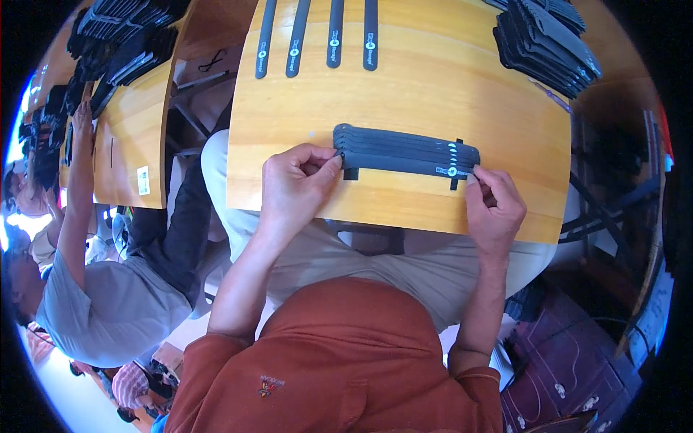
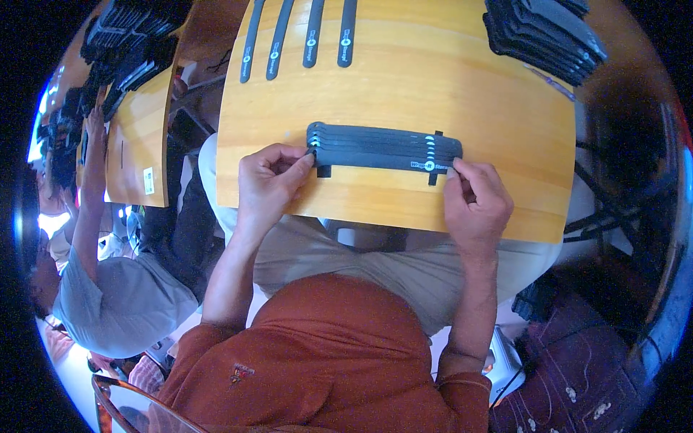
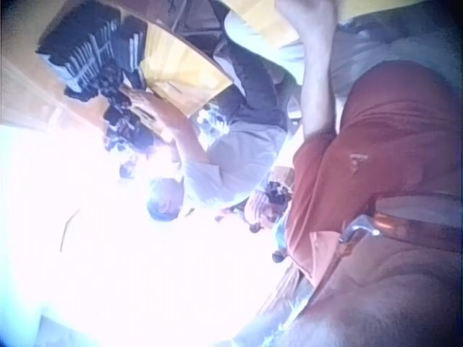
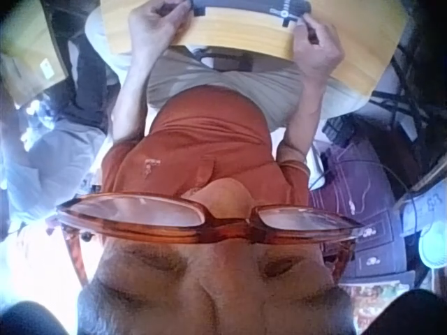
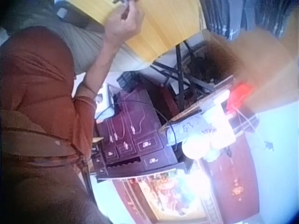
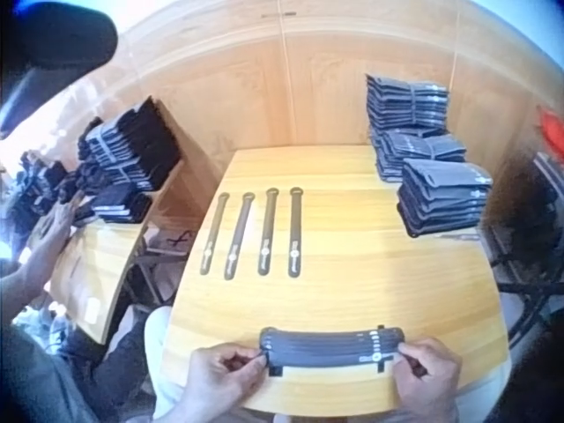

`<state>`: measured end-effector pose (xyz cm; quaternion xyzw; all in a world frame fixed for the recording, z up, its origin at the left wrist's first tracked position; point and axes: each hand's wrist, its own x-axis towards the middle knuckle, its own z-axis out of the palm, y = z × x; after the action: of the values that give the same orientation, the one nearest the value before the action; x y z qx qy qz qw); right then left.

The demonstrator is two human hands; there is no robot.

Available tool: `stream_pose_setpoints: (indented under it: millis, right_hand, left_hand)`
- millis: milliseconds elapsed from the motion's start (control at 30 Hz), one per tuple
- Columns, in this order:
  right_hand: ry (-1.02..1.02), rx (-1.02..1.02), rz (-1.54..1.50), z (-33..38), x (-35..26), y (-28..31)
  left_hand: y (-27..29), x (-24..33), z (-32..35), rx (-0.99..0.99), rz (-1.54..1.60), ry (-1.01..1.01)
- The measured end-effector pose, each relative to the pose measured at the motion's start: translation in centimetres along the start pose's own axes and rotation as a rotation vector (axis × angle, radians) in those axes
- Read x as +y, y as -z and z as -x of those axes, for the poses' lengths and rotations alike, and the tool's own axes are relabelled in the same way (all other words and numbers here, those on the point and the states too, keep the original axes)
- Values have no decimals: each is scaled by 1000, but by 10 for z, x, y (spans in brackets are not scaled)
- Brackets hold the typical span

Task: The recorder aligns, stacks, and marks black textile straps at a workshop desk.

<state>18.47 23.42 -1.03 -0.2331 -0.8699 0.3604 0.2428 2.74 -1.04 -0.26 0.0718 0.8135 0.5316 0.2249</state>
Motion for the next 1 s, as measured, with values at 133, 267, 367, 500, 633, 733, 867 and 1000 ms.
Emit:
stream_pose_setpoints:
  millis: [133, 267, 367, 500, 633, 733, 867, 1000]
  right_hand:
    - [0, -3, 8, 0, 1, 0]
    - [-4, -10, 16, -1, 1, 0]
    - [-8, -13, 11, -1, 0, 0]
    - [-13, -18, -1, -1, 0, 1]
    - [6, -17, -3, -1, 1, 0]
    - [9, -10, -6, -1, 2, 1]
    - [-16, -16, -19, 0, 1, 1]
    - [9, -16, 33, 1, 2, 2]
  left_hand:
    - [-1, -3, 0, 11, -13, -54]
    - [1, 0, 0, -2, -30, -48]
    - [1, 0, 0, -1, -59, -36]
    - [1, -3, 0, 9, -55, -54]
    - [0, -2, -1, 28, -69, -56]
    - [0, 1, 0, 15, -100, -46]
    - [-2, -1, 0, 26, -134, -127]
    - [-1, -2, 1, 24, -133, -153]
